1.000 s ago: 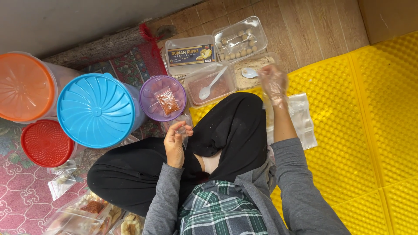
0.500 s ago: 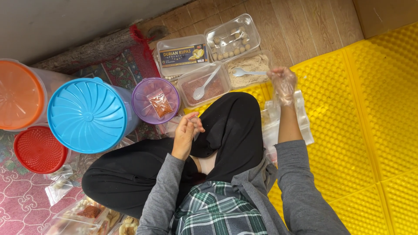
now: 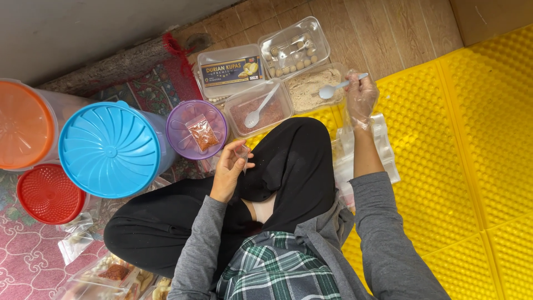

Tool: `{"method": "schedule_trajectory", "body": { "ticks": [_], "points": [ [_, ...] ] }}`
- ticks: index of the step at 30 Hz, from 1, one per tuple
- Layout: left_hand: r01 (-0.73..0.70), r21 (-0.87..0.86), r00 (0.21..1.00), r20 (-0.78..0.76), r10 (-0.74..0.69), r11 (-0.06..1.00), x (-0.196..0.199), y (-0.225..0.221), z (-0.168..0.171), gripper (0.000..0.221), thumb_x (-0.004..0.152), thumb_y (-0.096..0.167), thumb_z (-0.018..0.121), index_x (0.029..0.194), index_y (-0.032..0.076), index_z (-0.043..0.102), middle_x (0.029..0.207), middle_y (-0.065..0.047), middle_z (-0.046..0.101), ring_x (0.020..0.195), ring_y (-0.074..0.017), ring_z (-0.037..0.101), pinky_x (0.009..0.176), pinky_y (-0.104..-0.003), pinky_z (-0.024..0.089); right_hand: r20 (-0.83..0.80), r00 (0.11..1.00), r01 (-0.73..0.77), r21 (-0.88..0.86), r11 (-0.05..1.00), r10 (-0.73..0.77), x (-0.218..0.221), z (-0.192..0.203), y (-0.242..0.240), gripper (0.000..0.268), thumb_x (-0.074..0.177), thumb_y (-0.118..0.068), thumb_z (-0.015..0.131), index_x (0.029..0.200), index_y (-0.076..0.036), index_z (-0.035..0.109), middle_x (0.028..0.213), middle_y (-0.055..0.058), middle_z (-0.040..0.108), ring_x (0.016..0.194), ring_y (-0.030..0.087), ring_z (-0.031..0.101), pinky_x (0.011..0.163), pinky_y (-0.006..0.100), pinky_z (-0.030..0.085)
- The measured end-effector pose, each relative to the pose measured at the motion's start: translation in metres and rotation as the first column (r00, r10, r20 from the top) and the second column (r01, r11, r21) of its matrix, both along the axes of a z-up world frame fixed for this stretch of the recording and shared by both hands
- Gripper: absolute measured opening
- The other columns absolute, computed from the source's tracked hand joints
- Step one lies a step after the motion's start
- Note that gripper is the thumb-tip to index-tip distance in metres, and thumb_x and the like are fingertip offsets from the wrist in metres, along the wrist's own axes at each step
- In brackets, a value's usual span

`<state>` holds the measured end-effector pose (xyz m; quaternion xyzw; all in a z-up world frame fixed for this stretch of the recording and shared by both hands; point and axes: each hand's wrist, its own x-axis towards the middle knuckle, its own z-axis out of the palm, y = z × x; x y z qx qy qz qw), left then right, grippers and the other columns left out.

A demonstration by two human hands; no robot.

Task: Packaging small food items or seasonings into individual plastic bags using a spoon.

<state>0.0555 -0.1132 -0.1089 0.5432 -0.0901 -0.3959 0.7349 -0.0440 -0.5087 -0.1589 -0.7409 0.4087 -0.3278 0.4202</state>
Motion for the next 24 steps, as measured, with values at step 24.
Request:
{"method": "schedule_trajectory", "body": {
  "ticks": [24],
  "points": [
    [-0.113, 0.179, 0.478, 0.872, -0.105, 0.977, 0.051, -0.175, -0.048, 0.056, 0.080, 0.032, 0.090, 0.128, 0.017, 0.067, 0.108, -0.002, 0.066, 0.097, -0.0219, 0.066, 0.092, -0.037, 0.054, 0.331, 0.812, 0.092, 0.741, 0.665, -0.481, -0.013, 0.002, 0.007, 0.019, 0.105, -0.021, 0.056, 0.100, -0.009, 0.069, 0.065, 0.006, 0.066, 0.055, 0.011, 0.065, 0.053, 0.018, 0.054]
  ]
}}
